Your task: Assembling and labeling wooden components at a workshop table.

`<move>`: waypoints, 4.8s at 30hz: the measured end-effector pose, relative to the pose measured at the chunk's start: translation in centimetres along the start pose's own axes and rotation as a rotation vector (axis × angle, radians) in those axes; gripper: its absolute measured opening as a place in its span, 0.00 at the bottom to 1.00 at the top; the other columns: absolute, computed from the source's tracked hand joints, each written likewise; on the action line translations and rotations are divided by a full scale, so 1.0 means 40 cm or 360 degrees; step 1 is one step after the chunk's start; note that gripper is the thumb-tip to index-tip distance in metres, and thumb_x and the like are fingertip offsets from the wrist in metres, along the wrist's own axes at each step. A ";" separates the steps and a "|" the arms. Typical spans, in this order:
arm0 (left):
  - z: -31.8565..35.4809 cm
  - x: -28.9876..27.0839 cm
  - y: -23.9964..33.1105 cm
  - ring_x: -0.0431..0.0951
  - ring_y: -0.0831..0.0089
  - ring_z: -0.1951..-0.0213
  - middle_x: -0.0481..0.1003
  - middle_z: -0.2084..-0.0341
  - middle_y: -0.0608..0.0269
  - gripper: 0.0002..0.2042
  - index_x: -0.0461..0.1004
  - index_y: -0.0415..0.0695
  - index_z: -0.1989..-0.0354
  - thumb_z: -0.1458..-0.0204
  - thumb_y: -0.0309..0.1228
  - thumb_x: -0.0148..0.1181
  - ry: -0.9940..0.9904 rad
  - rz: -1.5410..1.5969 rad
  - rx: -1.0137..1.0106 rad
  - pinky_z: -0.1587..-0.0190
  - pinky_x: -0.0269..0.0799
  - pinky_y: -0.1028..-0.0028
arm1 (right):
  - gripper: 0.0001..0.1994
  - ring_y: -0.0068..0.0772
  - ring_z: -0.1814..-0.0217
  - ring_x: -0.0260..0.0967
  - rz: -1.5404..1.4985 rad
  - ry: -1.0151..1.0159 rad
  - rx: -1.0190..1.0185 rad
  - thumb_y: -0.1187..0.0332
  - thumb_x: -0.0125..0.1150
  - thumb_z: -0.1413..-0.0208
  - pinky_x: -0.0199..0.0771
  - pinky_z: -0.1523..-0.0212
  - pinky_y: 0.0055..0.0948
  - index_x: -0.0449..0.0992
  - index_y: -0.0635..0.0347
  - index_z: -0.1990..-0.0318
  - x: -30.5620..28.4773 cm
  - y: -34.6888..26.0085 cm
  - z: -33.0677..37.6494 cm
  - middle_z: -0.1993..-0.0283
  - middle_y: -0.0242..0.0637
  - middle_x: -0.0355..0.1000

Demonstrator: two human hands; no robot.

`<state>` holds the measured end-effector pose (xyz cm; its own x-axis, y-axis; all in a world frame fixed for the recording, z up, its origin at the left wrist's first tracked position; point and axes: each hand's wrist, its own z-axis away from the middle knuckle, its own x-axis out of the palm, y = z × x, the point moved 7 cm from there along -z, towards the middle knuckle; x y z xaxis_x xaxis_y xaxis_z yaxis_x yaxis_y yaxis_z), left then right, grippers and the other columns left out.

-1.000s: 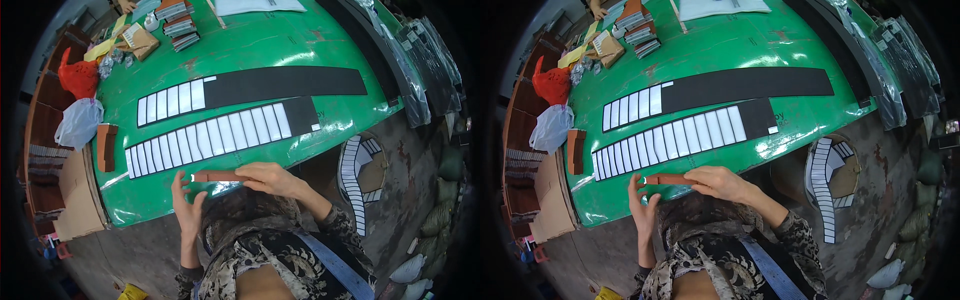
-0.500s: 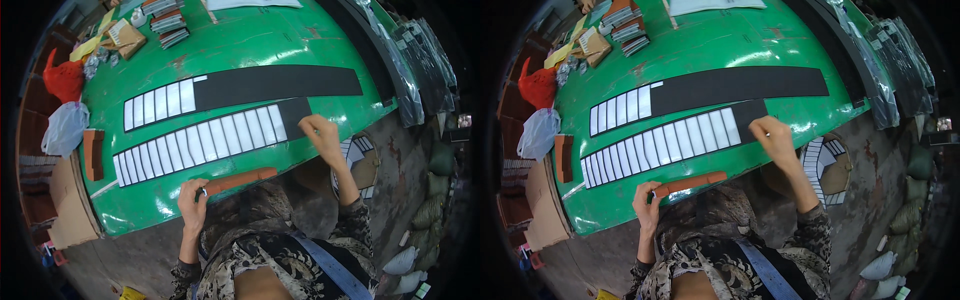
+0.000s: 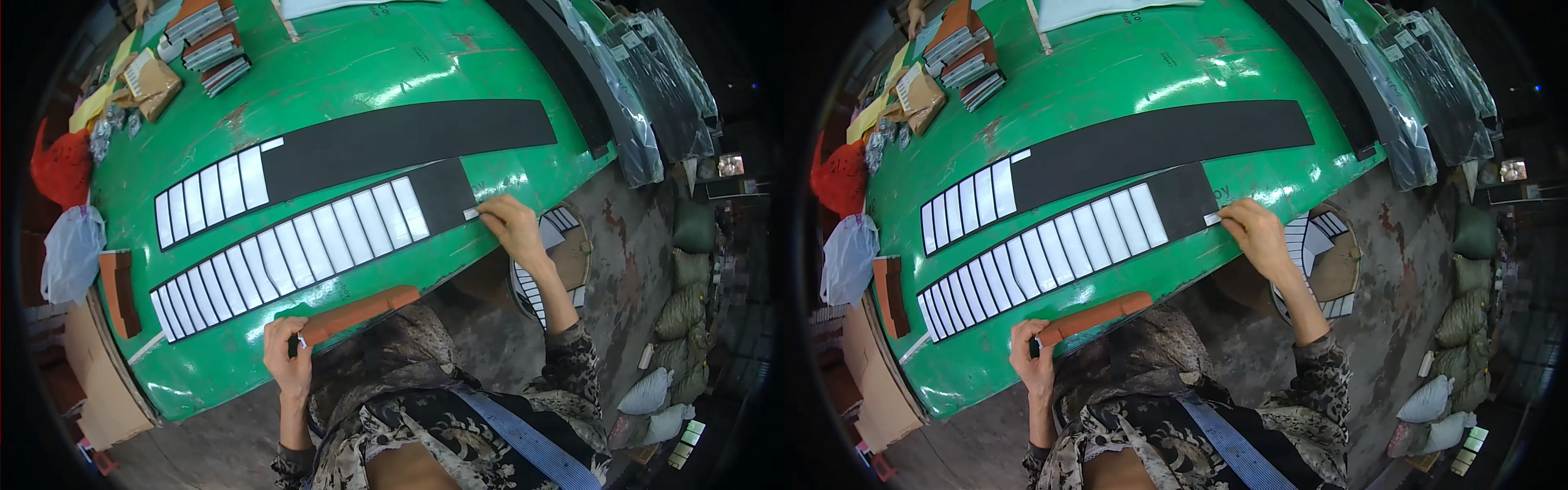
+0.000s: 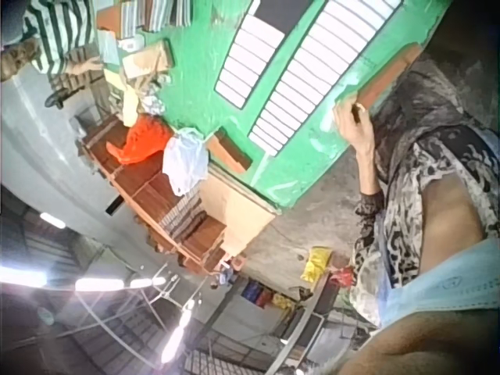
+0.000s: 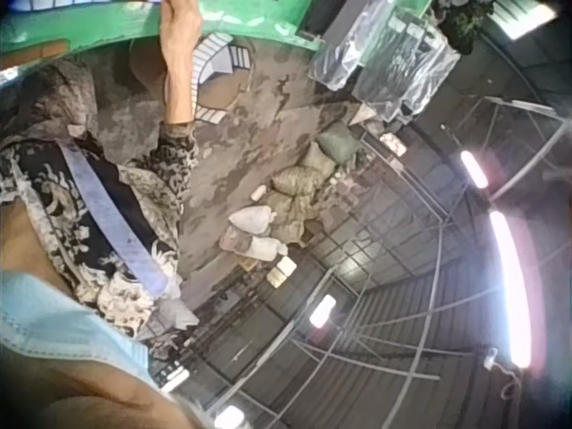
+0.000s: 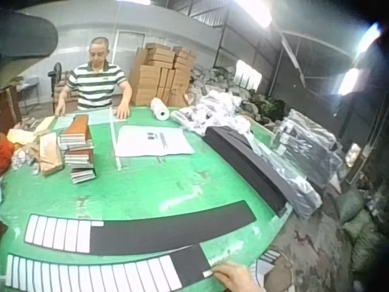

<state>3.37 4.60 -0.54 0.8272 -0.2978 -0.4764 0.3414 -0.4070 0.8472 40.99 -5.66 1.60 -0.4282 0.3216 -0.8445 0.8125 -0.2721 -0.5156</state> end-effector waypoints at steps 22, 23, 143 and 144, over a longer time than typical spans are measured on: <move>0.010 0.009 -0.007 0.72 0.58 0.63 0.76 0.67 0.56 0.12 0.71 0.38 0.67 0.63 0.15 0.57 0.0038 0.0108 -0.0004 0.56 0.68 0.65 | 0.19 0.42 0.55 0.63 0.0352 0.0389 0.0633 0.63 0.73 0.64 0.68 0.60 0.39 0.71 0.60 0.68 0.086 -0.102 0.035 0.61 0.38 0.64; 0.010 0.010 -0.007 0.72 0.58 0.63 0.76 0.67 0.56 0.12 0.71 0.38 0.67 0.64 0.15 0.57 0.0040 0.0119 0.0005 0.56 0.68 0.65 | 0.19 0.42 0.56 0.63 0.0361 0.0406 0.0653 0.63 0.73 0.64 0.68 0.60 0.39 0.71 0.60 0.68 0.084 -0.104 0.038 0.61 0.37 0.65; -0.245 0.363 0.195 0.79 0.64 0.72 0.76 0.74 0.51 0.10 0.76 0.32 0.69 0.50 0.30 0.60 -0.0441 -0.0141 -0.0025 0.71 0.73 0.72 | 0.08 0.23 0.61 0.74 -0.2199 -0.0446 0.0851 0.75 0.56 0.43 0.78 0.59 0.23 0.72 0.65 0.56 0.228 -0.090 0.009 0.61 0.35 0.75; -0.246 0.359 0.187 0.78 0.65 0.73 0.76 0.75 0.52 0.10 0.76 0.31 0.68 0.49 0.29 0.59 -0.0446 -0.0102 -0.0065 0.71 0.72 0.73 | 0.09 0.23 0.61 0.74 -0.2187 -0.0453 0.0849 0.75 0.56 0.43 0.78 0.59 0.23 0.72 0.65 0.56 0.230 -0.089 0.009 0.61 0.35 0.75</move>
<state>22.19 5.80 1.26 0.6497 -0.5022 -0.5707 0.4111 -0.3993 0.8195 34.03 -2.06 -4.39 -0.8279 0.4287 0.3616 -0.4847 -0.2225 -0.8459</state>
